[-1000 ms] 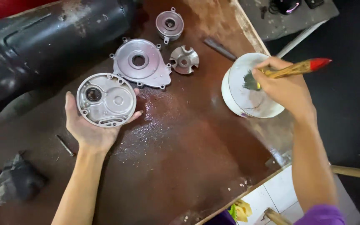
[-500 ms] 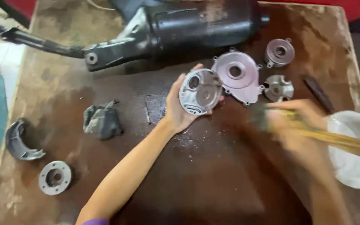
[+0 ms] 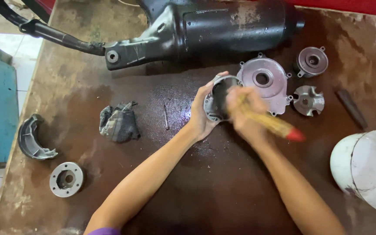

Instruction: The person scrubs various disassembled mechanical parts, including a circular metal housing and a curved plastic cover, using a yellow-handled brush. The person repeatedly dips the brush into a white bowl of liquid and scrubs the parts on a brown workbench.

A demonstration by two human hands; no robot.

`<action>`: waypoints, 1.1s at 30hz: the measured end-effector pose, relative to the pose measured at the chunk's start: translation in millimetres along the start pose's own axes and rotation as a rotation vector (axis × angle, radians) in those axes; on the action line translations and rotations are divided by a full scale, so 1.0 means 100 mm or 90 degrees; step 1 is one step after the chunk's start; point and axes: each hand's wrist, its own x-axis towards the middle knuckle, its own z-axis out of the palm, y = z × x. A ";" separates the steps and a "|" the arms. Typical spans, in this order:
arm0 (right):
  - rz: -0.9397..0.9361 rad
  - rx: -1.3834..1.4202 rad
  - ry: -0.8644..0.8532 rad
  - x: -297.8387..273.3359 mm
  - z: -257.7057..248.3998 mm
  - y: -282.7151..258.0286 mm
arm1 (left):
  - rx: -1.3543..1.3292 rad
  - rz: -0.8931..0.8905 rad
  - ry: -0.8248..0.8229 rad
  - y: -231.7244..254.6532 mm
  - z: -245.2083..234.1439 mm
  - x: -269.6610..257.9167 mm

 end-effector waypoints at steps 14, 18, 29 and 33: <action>-0.067 0.023 0.013 -0.06 -0.05 0.31 | -0.027 0.043 0.033 -0.04 -0.02 0.03; -0.012 -0.020 -0.035 -0.03 -0.08 0.36 | -0.086 0.013 0.151 -0.05 -0.10 0.08; -0.004 0.100 0.079 0.03 -0.12 0.28 | -0.133 0.039 0.183 -0.04 -0.14 0.10; 0.043 0.045 -0.091 0.04 -0.13 0.32 | -0.137 0.012 0.188 0.00 -0.09 0.07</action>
